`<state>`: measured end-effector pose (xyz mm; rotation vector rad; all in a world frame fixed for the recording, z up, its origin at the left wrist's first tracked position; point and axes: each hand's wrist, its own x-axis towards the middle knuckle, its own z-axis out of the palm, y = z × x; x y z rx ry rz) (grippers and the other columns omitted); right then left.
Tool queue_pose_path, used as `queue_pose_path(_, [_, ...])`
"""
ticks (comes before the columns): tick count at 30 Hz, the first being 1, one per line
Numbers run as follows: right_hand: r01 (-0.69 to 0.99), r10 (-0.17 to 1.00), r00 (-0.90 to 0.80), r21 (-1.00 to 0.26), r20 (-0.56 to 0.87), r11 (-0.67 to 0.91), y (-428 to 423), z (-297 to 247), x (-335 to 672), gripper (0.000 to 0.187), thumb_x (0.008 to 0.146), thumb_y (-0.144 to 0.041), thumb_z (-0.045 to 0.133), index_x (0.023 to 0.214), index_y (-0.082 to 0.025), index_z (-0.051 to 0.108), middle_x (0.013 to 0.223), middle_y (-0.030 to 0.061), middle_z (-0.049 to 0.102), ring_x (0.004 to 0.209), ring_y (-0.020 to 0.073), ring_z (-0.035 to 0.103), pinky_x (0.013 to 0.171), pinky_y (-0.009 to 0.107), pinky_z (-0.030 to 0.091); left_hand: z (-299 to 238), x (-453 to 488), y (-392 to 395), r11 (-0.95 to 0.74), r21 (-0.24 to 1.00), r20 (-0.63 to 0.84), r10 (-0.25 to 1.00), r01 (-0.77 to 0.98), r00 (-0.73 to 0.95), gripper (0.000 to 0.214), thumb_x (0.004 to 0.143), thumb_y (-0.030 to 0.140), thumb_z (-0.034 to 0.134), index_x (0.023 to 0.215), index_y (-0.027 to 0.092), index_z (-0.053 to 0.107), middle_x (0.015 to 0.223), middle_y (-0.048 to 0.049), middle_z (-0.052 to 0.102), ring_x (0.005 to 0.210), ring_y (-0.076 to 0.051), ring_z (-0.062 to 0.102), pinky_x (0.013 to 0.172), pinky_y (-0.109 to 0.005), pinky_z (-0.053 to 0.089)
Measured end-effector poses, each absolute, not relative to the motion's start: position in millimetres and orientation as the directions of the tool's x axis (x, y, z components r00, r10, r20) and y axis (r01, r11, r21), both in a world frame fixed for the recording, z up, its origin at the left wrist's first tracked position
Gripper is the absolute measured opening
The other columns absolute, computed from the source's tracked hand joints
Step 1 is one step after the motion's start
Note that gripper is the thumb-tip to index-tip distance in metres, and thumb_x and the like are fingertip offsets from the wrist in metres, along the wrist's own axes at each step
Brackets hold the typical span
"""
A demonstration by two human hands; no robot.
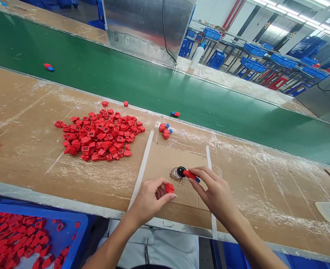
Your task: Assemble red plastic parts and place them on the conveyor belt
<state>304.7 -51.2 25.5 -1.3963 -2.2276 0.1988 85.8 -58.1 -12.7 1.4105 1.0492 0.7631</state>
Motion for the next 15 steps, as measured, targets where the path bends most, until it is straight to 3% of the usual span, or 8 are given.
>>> queue_pose_path(15, [0.815,0.884,-0.350,-0.365,0.309,0.451,-52.4,26.9,302.1,0.016,0.100,-0.025,0.050,0.113,-0.021,0.059,0.103,0.0082,0.067,0.090,0.0200,0.067,0.074,0.030,0.054,-11.0,85.3,-59.0,0.050,0.984,-0.112,0.917,0.169,0.383,0.013,0.083,0.029,0.069,0.084,0.018,0.062,0.070,0.0035,0.058,0.064,-0.011,0.052,0.058,-0.021,0.039])
